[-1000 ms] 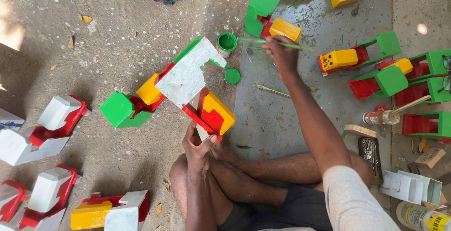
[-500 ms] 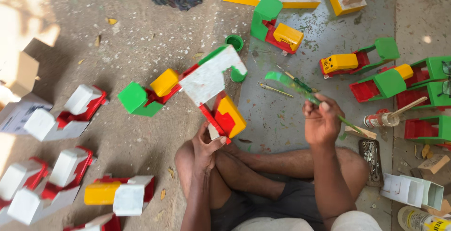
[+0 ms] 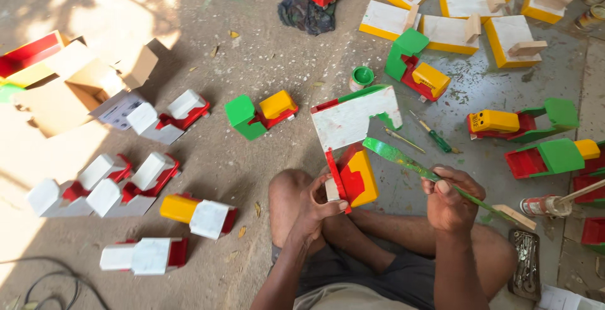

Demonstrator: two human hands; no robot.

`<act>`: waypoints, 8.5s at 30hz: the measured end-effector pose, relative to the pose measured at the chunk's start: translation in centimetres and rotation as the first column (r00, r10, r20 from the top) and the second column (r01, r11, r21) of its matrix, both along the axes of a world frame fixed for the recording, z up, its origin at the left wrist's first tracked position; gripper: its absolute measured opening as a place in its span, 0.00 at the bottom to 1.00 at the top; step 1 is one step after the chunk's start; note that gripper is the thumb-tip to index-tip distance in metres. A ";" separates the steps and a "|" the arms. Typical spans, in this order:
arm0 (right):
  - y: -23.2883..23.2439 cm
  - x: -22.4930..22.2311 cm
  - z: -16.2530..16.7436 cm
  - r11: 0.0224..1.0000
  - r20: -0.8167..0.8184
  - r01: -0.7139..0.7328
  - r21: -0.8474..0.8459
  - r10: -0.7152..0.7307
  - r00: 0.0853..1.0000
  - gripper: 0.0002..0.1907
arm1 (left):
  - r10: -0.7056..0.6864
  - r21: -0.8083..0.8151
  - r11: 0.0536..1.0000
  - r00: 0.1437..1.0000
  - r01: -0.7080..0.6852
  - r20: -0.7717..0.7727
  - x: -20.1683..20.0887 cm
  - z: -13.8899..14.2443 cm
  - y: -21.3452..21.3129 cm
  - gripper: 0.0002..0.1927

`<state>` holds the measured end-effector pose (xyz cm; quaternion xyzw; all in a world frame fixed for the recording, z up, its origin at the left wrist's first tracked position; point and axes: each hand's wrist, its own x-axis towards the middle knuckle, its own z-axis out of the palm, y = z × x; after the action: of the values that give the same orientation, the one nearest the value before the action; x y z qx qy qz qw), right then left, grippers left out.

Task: The person paints a multi-colored wooden part green using a brush, repeatedly dipping the brush into a paint can and applying paint to different faces of the part. The person rotates the part to reach all sides and continues painting until the clip ends.

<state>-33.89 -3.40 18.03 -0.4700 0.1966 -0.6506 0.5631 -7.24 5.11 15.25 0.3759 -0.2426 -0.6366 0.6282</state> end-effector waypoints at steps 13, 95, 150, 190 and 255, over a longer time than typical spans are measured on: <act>4.8 -1.6 -0.6 0.999 0.067 0.045 -0.031 -0.042 0.997 0.11 | -0.041 -0.045 0.998 0.999 0.041 -0.002 -1.7 3.3 5.5 0.36; 13.5 -0.3 8.3 0.641 -0.343 0.193 -0.743 -0.612 0.713 0.09 | -0.161 -0.113 0.979 0.985 0.167 0.067 -6.8 5.2 9.5 0.42; 15.9 -4.6 8.4 0.767 -0.471 0.128 -0.629 -0.507 0.722 0.11 | -0.172 -0.114 0.977 0.982 0.180 0.076 -7.5 4.7 9.5 0.41; 16.1 -3.9 8.2 0.729 -0.504 0.092 -0.679 -0.553 0.664 0.09 | -0.173 -0.103 0.978 0.983 0.179 0.060 -7.0 4.7 9.5 0.41; 12.5 -5.5 15.5 0.784 -0.577 0.040 -0.619 -0.489 0.655 0.10 | -0.225 -0.102 0.965 0.962 0.242 0.152 -7.8 3.9 8.9 0.45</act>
<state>-39.34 9.06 33.52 -0.7899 0.2700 -0.5227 0.1732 -15.01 14.04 19.20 0.3496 -0.3663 -0.6629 0.5515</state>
